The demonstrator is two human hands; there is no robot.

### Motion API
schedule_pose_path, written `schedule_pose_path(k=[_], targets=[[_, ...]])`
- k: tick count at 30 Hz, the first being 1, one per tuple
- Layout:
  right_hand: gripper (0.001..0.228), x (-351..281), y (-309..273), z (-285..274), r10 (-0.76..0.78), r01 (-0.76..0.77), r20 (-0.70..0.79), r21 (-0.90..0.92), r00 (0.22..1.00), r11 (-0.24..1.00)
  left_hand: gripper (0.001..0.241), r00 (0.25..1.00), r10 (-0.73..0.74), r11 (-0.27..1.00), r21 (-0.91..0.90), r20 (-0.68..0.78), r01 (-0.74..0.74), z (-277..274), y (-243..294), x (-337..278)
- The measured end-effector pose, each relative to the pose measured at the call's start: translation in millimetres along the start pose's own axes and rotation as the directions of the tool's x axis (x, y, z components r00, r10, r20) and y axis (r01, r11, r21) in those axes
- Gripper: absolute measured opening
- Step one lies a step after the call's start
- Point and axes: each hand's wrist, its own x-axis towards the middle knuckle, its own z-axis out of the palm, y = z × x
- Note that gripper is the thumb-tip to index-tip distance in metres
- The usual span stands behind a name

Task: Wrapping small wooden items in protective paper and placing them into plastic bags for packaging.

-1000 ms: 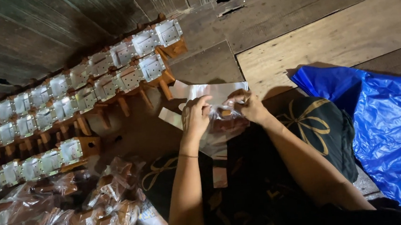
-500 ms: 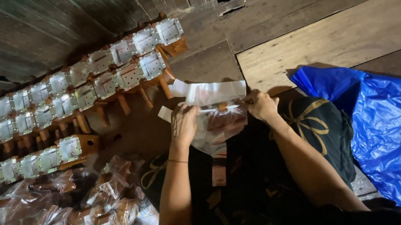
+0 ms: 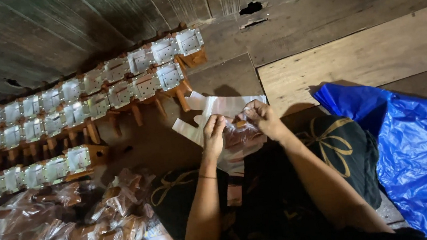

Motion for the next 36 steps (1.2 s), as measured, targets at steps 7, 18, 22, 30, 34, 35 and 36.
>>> schedule_pose_path(k=[7, 18, 22, 30, 34, 35, 36], targets=[[0.027, 6.7, 46.8, 3.4, 0.284, -0.259, -0.047, 0.285, 0.958, 0.923, 0.02, 1.0, 0.021, 0.991, 0.13, -0.016, -0.019, 16.9, -11.5, 0.0], [0.034, 7.2, -6.2, 14.5, 0.327, -0.313, 0.011, 0.324, 0.945, 0.893, 0.04, 0.999, 0.048, 0.908, 0.416, 0.013, -0.049, 21.5, 63.0, 2.7], [0.021, 6.6, -8.5, 16.2, 0.229, -0.219, -0.031, 0.191, 0.973, 0.957, 0.064, 0.991, -0.038, 0.916, 0.401, 0.131, -0.017, 11.2, 78.3, 0.6], [0.044, -0.9, -6.8, 11.8, 0.184, -0.158, -0.064, 0.286, 0.981, 0.945, 0.05, 0.967, -0.19, 0.876, 0.474, 0.169, 0.089, 5.3, 49.7, 19.0], [0.011, 1.0, -9.2, 5.1, 0.011, -0.011, -0.001, -0.003, 1.0, 1.0, 0.048, 0.947, -0.263, 0.901, 0.398, 0.183, 0.173, -1.3, 45.1, 28.1], [0.009, 0.5, -16.6, 4.7, -0.066, 0.072, 0.057, -0.109, 0.996, 0.991, 0.047, 0.941, -0.279, 0.897, 0.4, 0.19, 0.185, -3.4, 50.6, 27.4], [0.009, 2.6, -21.3, 3.2, -0.066, 0.072, 0.063, -0.108, 0.996, 0.992, 0.047, 0.942, -0.28, 0.897, 0.399, 0.185, 0.189, -4.1, 45.2, 28.1]])
